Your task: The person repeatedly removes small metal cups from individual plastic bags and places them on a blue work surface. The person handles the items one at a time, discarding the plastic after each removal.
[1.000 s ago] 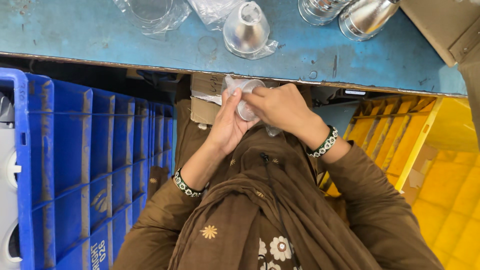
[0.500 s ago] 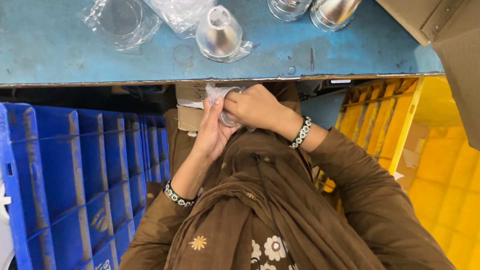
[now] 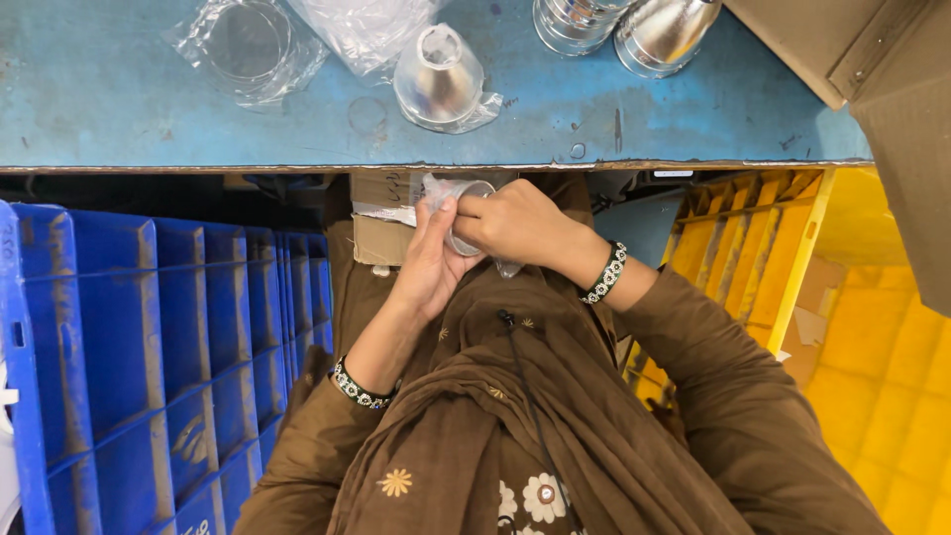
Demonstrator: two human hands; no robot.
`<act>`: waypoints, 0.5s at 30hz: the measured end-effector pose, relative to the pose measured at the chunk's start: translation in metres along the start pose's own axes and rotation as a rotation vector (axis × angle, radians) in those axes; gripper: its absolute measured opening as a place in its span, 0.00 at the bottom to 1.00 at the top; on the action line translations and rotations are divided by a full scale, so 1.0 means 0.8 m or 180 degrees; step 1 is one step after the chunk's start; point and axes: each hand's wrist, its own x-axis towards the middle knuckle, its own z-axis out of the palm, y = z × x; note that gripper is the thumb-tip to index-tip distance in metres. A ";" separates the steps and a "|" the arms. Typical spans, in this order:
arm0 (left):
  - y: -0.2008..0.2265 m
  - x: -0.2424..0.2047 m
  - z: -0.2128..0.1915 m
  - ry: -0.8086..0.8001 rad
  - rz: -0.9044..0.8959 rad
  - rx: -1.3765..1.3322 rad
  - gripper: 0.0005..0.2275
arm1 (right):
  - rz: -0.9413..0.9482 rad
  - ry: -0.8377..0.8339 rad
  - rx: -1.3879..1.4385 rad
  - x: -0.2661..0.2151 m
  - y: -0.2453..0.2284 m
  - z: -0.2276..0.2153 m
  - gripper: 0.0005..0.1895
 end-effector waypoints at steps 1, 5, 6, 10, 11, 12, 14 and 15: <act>0.000 0.001 0.000 -0.0007 0.0000 0.0018 0.14 | -0.0022 0.0056 0.0006 -0.001 0.001 0.003 0.03; 0.000 0.001 -0.002 -0.0032 -0.0003 0.0084 0.15 | 0.0091 0.0261 0.0185 -0.005 0.002 0.005 0.08; 0.001 0.001 -0.002 -0.0034 0.0010 0.0097 0.15 | 0.0174 0.0296 0.0259 -0.006 0.002 0.003 0.09; 0.005 0.001 -0.005 -0.0035 0.0098 0.0009 0.17 | 0.0183 0.0321 0.0404 -0.010 -0.002 -0.010 0.08; 0.007 0.000 -0.005 -0.0025 0.0097 -0.0032 0.17 | 0.0188 0.0348 0.0375 -0.010 -0.004 -0.014 0.08; 0.008 0.000 -0.005 -0.0020 0.0095 -0.0070 0.17 | 0.0195 0.0379 0.0342 -0.010 -0.005 -0.019 0.08; 0.010 0.000 -0.004 0.0026 0.0048 -0.0032 0.17 | 0.0196 0.0350 0.0196 -0.007 -0.008 -0.026 0.09; 0.011 -0.001 -0.003 0.0045 0.0020 -0.0011 0.17 | 0.0188 0.0290 0.0082 -0.006 -0.009 -0.028 0.10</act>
